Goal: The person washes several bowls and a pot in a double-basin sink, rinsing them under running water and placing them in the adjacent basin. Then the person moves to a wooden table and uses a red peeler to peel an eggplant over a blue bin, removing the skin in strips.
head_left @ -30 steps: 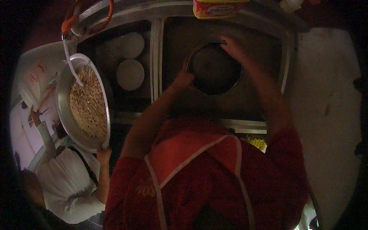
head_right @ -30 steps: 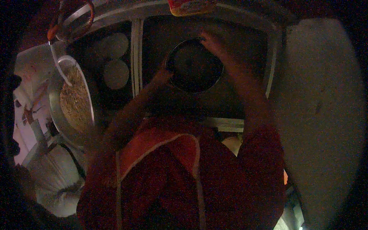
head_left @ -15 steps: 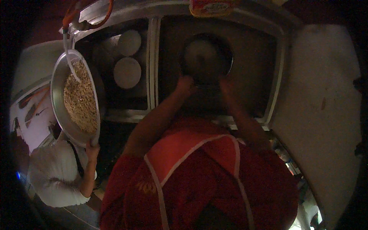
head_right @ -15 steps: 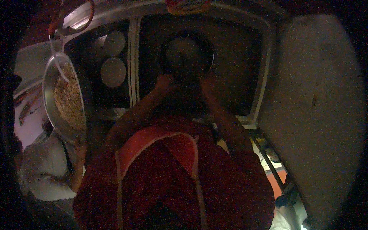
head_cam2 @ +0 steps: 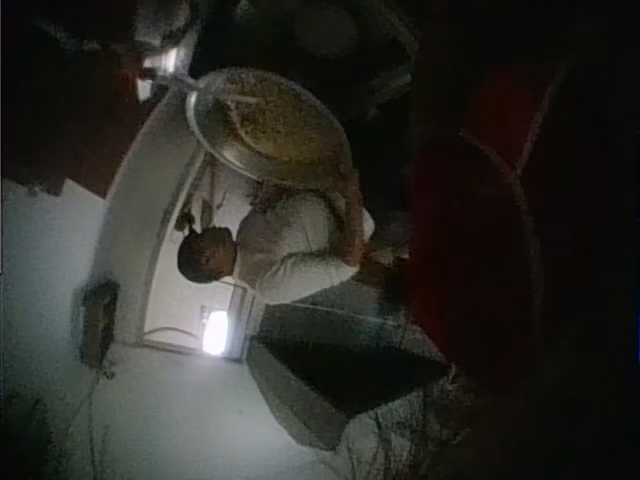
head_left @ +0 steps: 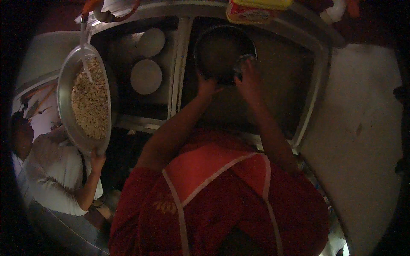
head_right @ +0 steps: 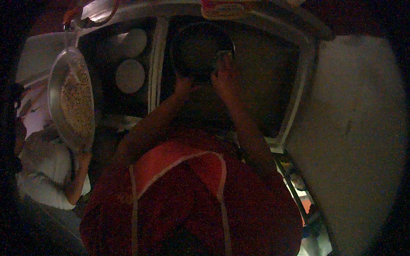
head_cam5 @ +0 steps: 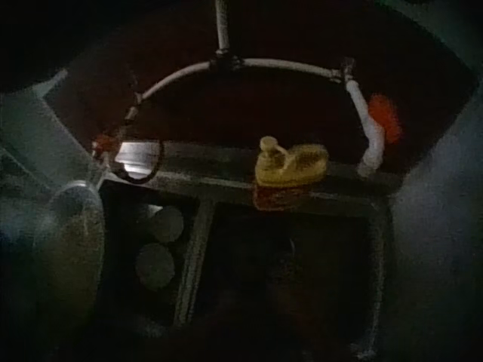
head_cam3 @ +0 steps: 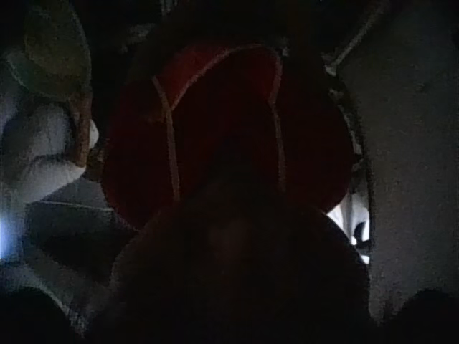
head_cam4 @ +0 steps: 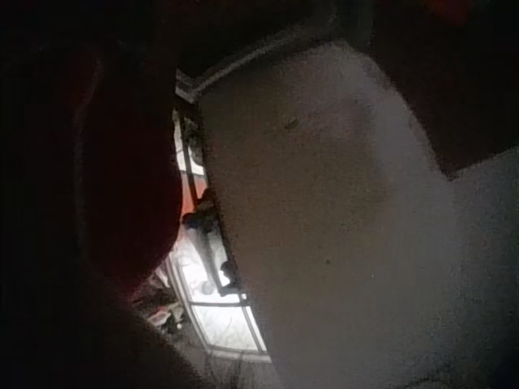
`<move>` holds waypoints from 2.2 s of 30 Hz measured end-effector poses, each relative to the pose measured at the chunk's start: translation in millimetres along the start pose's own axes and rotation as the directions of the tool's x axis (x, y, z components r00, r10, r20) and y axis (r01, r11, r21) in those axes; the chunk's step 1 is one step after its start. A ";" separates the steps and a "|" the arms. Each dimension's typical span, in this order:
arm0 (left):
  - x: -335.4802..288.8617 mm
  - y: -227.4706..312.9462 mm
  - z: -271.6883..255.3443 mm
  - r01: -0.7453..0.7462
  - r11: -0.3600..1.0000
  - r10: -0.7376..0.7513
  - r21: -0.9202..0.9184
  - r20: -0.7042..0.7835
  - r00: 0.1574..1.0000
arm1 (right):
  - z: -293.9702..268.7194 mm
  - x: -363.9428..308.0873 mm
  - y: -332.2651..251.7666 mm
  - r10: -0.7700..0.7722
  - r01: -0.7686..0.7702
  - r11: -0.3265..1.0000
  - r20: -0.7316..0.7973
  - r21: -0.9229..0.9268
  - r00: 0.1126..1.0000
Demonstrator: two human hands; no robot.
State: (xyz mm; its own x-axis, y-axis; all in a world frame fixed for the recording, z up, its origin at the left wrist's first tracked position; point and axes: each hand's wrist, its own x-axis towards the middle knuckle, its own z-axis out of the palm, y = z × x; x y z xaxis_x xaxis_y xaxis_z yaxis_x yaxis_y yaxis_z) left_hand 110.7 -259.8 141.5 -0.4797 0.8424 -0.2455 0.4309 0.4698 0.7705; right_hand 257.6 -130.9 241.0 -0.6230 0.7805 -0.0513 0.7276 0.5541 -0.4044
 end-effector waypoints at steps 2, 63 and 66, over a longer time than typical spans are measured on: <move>5.1 -21.5 -1.6 -0.198 0.973 0.189 0.122 0.078 0.979 | 26.1 13.0 -0.6 -0.068 0.091 0.978 0.126 -0.187 0.990; 16.2 18.0 -29.0 -0.109 0.994 0.076 0.027 0.555 0.828 | 119.7 31.7 23.3 -0.200 -0.519 0.514 0.684 0.683 0.702; 21.2 21.7 -43.9 -0.279 0.893 0.009 0.353 0.605 0.796 | 59.8 39.3 51.8 -0.296 -0.002 0.927 0.739 0.374 0.606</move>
State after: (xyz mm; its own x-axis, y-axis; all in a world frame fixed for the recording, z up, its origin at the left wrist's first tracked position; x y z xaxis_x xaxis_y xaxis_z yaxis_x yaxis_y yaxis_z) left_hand 76.4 -243.3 178.8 0.0843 0.8345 -0.5445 0.7885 0.2782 0.5484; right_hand 253.6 -88.8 163.4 -0.8050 0.0948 -0.5857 0.5688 0.4039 -0.7165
